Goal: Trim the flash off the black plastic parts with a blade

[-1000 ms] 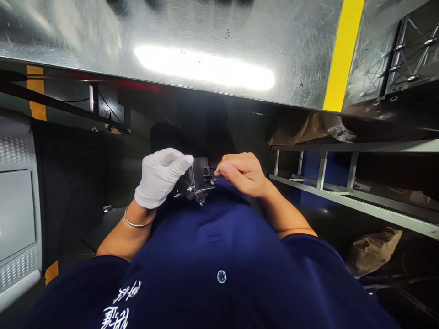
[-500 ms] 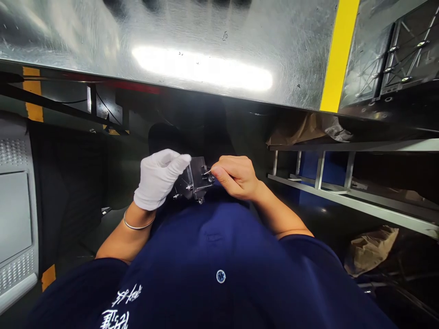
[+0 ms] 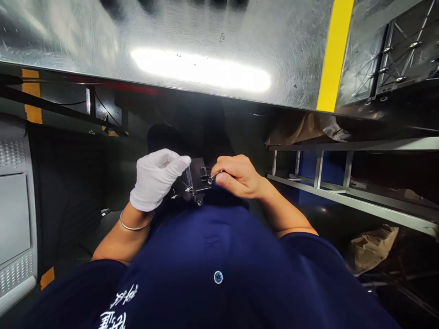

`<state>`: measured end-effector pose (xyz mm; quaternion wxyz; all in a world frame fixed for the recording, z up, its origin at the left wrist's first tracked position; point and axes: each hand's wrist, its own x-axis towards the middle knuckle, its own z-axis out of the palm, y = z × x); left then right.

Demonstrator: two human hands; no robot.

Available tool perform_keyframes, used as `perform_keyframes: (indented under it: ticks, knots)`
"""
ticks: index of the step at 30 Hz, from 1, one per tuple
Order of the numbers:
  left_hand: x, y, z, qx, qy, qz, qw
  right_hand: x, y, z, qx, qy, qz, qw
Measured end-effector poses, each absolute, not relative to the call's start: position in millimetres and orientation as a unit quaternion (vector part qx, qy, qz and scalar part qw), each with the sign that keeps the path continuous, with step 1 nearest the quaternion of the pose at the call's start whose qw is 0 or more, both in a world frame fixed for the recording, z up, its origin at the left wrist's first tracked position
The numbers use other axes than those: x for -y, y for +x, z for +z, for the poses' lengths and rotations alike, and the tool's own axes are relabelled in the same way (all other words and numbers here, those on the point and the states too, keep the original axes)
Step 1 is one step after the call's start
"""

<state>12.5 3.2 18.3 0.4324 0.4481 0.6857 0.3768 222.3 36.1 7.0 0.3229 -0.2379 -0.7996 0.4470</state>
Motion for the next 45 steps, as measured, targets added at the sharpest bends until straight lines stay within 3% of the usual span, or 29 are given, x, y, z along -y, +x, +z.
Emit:
perform_keyframes:
  ticks: [8,19,40,45]
  knots:
    - [-3.7,18.6,18.4,-0.691,0.455,0.367,0.425,-33.6,219.4,9.2,0.874,-0.253,0.310,0.277]
    - [-7.4,23.9,23.4,-0.708,0.446,0.357,0.416,-34.6,216.9,4.8,0.896,-0.296,0.168,0.283]
    - [-10.0,21.8,24.6,-0.685,0.469,0.347,0.437,-34.4,213.4,1.2,0.882,-0.334,0.146,0.300]
    - [-9.6,22.5,23.3,-0.687,0.456,0.338,0.453,-35.1,215.8,5.6,0.871,-0.323,0.288,0.233]
